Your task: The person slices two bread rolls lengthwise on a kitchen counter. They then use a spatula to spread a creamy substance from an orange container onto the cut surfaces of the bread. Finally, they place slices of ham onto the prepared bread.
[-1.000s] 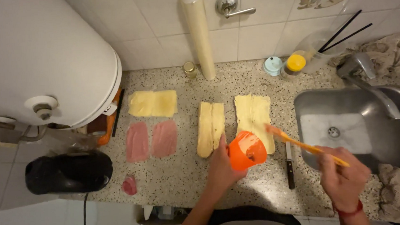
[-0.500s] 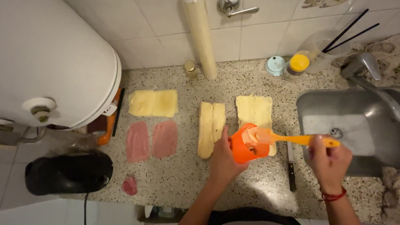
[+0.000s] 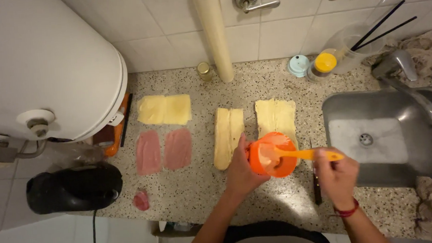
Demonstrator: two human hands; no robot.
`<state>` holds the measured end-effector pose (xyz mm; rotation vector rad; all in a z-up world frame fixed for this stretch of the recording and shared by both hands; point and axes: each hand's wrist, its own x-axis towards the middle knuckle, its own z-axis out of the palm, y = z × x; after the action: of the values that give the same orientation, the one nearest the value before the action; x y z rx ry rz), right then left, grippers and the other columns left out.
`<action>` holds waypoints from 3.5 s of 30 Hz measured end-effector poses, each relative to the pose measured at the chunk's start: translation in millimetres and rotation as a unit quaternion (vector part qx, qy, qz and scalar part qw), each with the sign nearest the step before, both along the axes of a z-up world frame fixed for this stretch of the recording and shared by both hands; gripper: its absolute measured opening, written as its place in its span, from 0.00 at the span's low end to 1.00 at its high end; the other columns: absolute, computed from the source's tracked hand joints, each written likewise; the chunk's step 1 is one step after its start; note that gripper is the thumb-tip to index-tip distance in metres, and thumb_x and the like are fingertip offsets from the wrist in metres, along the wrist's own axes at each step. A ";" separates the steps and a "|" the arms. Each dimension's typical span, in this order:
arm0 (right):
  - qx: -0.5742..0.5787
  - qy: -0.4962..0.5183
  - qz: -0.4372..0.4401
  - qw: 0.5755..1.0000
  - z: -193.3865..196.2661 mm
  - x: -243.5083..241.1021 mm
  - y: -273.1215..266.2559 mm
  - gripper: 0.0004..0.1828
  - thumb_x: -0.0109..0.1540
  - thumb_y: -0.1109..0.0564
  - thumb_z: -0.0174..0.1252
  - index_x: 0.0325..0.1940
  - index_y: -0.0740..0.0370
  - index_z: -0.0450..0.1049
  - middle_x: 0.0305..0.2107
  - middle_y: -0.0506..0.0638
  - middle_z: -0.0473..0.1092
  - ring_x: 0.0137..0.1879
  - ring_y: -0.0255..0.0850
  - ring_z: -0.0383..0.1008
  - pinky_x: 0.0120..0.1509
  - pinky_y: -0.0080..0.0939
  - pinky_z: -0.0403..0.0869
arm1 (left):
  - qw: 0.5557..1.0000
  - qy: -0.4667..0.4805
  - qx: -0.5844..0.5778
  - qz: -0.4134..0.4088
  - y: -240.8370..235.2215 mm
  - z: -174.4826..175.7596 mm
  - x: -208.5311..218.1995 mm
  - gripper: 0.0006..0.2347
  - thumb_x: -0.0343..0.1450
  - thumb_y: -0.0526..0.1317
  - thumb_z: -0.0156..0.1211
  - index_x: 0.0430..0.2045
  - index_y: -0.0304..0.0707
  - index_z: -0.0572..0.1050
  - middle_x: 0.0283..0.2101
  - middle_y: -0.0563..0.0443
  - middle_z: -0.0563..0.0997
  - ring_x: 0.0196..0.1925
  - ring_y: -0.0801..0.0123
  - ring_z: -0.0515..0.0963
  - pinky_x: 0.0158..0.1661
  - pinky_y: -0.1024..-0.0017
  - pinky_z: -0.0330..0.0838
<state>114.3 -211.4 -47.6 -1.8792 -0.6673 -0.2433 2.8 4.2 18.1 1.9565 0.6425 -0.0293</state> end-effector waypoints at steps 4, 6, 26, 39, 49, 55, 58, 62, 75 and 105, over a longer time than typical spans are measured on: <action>0.035 0.131 -0.081 0.987 25.5 2.3 -15.2 0.18 0.77 0.59 0.50 0.33 0.63 0.73 0.19 0.47 0.69 0.20 0.29 0.66 0.19 0.22 0.64 | 0.999 0.011 -0.021 0.027 -1.5 11.7 4.0 0.55 0.52 0.33 0.78 0.73 0.34 0.44 0.58 0.50 0.73 0.54 0.64 0.78 0.35 0.74 0.87; 0.103 0.224 -0.153 0.957 46.1 5.3 -11.9 0.17 0.79 0.56 0.51 0.36 0.57 0.72 0.20 0.42 0.66 0.22 0.27 0.62 0.24 0.24 0.61 | 1.000 -0.016 0.003 0.026 1.2 -8.3 1.9 0.55 0.53 0.36 0.78 0.74 0.36 0.42 0.61 0.46 0.68 0.57 0.62 0.74 0.42 0.69 0.83; -0.220 -0.165 0.079 0.958 -107.2 93.6 -16.6 0.14 0.66 0.64 0.55 0.56 0.62 0.76 0.35 0.54 0.75 0.37 0.44 0.75 0.36 0.42 0.77 | 0.997 0.043 -0.009 0.063 0.3 -14.2 -28.6 0.58 0.52 0.39 0.82 0.74 0.35 0.42 0.59 0.50 0.72 0.58 0.61 0.77 0.48 0.65 0.82; -0.320 -0.316 0.172 0.876 -123.4 95.3 -14.0 0.29 0.56 0.65 0.65 0.61 0.59 0.68 0.29 0.48 0.71 0.31 0.41 0.71 0.31 0.39 0.75 | 0.999 -0.006 0.039 0.030 -3.9 -46.5 -41.8 0.57 0.52 0.43 0.81 0.73 0.33 0.43 0.58 0.47 0.70 0.58 0.57 0.72 0.53 0.60 0.74; -0.300 -0.363 0.126 0.873 -120.0 93.6 1.3 0.24 0.59 0.58 0.66 0.59 0.59 0.72 0.38 0.51 0.76 0.38 0.44 0.77 0.38 0.42 0.80 | 0.999 -0.001 0.044 0.024 -7.0 -52.0 -48.1 0.57 0.51 0.46 0.80 0.73 0.37 0.43 0.57 0.49 0.72 0.56 0.57 0.74 0.47 0.58 0.76; -0.355 -0.338 0.162 0.857 -129.6 93.6 -1.2 0.32 0.53 0.60 0.60 0.62 0.63 0.69 0.44 0.55 0.74 0.42 0.51 0.76 0.41 0.50 0.78 | 0.998 0.034 0.053 0.007 -7.0 -45.8 -47.4 0.59 0.51 0.48 0.82 0.73 0.38 0.42 0.59 0.50 0.72 0.58 0.59 0.73 0.48 0.59 0.75; -0.303 -0.347 0.099 0.882 -118.9 84.6 -4.9 0.23 0.62 0.60 0.62 0.61 0.58 0.69 0.33 0.51 0.70 0.34 0.48 0.72 0.33 0.46 0.70 | 0.999 0.002 0.034 0.010 -9.3 -52.4 -49.8 0.58 0.51 0.46 0.80 0.73 0.35 0.42 0.57 0.50 0.73 0.54 0.60 0.76 0.45 0.60 0.77; -0.302 -0.305 0.168 0.887 -122.2 74.9 -3.0 0.31 0.55 0.61 0.63 0.63 0.62 0.66 0.39 0.55 0.72 0.38 0.49 0.75 0.37 0.47 0.77 | 0.999 -0.007 0.047 0.009 -2.9 -51.0 -46.7 0.58 0.50 0.46 0.80 0.73 0.36 0.42 0.58 0.50 0.73 0.56 0.57 0.74 0.47 0.58 0.76; -0.255 -0.208 0.089 0.940 -111.7 68.1 -4.4 0.17 0.63 0.56 0.61 0.55 0.59 0.75 0.36 0.54 0.77 0.37 0.44 0.78 0.34 0.41 0.81 | 0.999 0.008 0.033 0.004 -7.2 -48.7 -53.3 0.58 0.52 0.43 0.80 0.74 0.37 0.40 0.57 0.51 0.71 0.56 0.62 0.73 0.46 0.64 0.79; -0.344 -0.245 0.330 0.844 -101.3 -10.1 -111.8 0.31 0.58 0.59 0.51 0.67 0.61 0.63 0.39 0.50 0.70 0.43 0.48 0.73 0.53 0.53 0.78 | 0.990 0.028 -0.031 0.135 0.9 -66.7 -132.4 0.58 0.47 0.48 0.82 0.73 0.48 0.47 0.56 0.56 0.75 0.55 0.62 0.81 0.47 0.63 0.77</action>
<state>104.2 -323.2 -148.9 -2.1104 -1.9123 -0.0178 -129.6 5.1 -48.6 1.8000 0.9282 0.0625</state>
